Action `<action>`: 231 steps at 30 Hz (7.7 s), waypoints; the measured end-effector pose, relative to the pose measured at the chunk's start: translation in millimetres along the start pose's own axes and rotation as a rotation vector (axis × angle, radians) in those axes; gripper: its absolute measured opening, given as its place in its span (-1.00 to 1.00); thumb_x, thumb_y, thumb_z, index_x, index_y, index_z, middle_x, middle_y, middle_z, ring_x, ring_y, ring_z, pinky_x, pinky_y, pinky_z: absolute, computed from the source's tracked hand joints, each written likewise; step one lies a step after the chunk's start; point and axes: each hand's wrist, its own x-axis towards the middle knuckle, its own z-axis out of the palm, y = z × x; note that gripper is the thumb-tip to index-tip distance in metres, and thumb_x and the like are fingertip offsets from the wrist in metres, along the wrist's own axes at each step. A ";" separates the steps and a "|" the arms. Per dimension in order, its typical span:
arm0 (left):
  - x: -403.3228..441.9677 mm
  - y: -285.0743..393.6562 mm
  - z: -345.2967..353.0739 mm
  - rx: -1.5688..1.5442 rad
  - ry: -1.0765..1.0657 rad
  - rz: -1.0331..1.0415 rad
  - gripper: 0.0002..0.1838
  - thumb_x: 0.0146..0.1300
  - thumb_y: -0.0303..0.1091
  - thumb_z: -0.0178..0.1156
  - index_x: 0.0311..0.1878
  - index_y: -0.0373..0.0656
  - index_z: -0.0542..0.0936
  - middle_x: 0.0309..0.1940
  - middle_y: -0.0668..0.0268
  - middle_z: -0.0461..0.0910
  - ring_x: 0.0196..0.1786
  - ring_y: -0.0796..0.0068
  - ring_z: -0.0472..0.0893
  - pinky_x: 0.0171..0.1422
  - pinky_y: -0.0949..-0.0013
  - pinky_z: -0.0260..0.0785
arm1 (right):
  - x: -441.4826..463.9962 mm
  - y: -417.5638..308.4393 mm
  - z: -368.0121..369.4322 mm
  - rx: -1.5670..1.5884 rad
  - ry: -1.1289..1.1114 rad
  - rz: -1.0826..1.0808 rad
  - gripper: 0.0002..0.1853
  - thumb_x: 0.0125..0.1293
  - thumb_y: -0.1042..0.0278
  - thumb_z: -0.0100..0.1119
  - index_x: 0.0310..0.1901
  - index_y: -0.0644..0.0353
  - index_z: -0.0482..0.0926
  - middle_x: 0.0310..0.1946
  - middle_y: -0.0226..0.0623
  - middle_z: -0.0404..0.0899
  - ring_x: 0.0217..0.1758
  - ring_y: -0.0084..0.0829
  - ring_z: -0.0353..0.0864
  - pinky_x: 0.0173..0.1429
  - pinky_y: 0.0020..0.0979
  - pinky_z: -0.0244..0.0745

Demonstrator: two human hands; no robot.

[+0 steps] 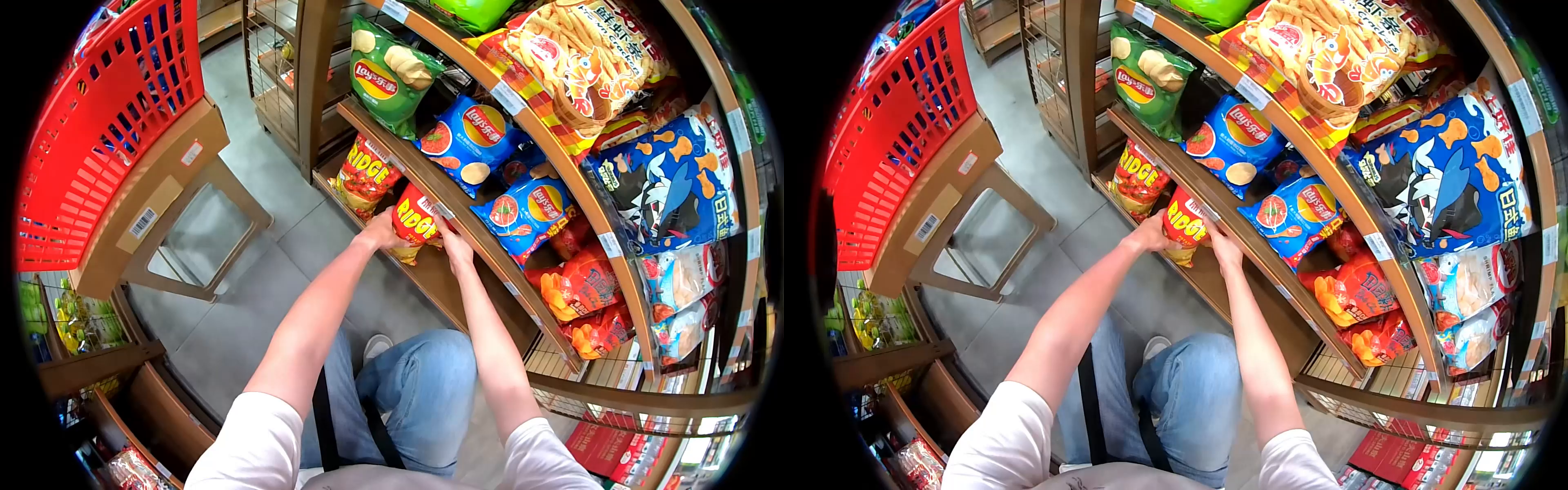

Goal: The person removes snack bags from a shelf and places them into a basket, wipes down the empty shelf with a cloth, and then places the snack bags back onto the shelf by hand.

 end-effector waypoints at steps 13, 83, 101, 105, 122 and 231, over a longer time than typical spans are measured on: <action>-113.7 -8.5 10.2 -0.100 0.353 -0.088 -0.28 0.08 -0.19 0.41 0.26 -0.22 0.32 0.15 0.05 0.36 0.22 0.07 0.42 0.29 0.14 0.34 | -99.4 -50.8 -5.2 -0.876 -0.306 0.356 -0.33 0.15 -0.17 0.26 0.08 0.30 0.60 0.03 0.04 0.61 0.17 -0.14 0.58 0.24 -0.25 0.44; -487.9 372.9 -405.9 -0.481 1.303 -0.297 -0.80 0.26 -0.33 0.23 -0.28 -0.31 0.64 -0.45 0.24 0.69 -0.37 0.58 0.64 -0.24 0.43 0.49 | -231.3 -592.6 323.9 -1.033 -0.628 -0.480 -0.15 -0.07 0.24 0.43 0.23 0.47 0.26 -0.08 0.25 0.59 0.06 0.09 0.59 0.19 -0.15 0.48; -454.1 334.6 -453.8 -0.477 1.241 -0.085 -0.84 0.29 -0.36 0.23 -0.21 -0.27 0.63 -0.41 0.35 0.64 -0.35 0.56 0.63 -0.26 0.46 0.51 | -252.8 -625.9 313.6 -0.528 -0.788 -0.489 -0.71 0.06 0.33 0.41 -0.19 0.30 0.67 -0.42 -0.23 0.70 -0.39 -0.55 0.65 -0.24 -0.41 0.55; -437.3 404.0 -516.7 0.080 1.267 0.160 -0.30 -0.03 -0.23 0.52 0.13 -0.30 0.41 -0.02 0.01 0.49 0.01 0.17 0.57 0.11 0.20 0.44 | -272.0 -703.2 245.8 -0.303 -1.045 -0.382 -0.72 0.15 0.35 0.41 -0.13 0.29 0.65 -0.32 -0.32 0.71 -0.27 -0.59 0.65 -0.17 -0.50 0.55; -380.6 577.8 -299.3 -0.043 -0.137 0.374 -0.40 0.07 -0.32 0.46 0.14 -0.39 0.46 -0.13 0.11 0.66 -0.10 0.42 0.64 0.06 0.31 0.51 | -380.6 -581.5 -189.6 -0.195 -0.785 -0.476 -0.72 0.19 0.31 0.34 -0.15 0.30 0.59 -0.34 -0.40 0.65 -0.27 -0.59 0.55 -0.14 -0.45 0.50; -29.6 56.4 226.5 0.707 -0.395 0.402 -0.57 0.28 -0.18 0.23 0.07 -0.33 0.54 0.02 -0.03 0.59 0.05 0.06 0.61 0.17 0.21 0.44 | -103.0 170.1 -133.3 0.173 0.784 -0.058 -0.59 0.28 0.48 0.04 0.18 0.25 0.45 -0.19 0.25 0.59 -0.04 0.22 0.56 0.09 0.01 0.49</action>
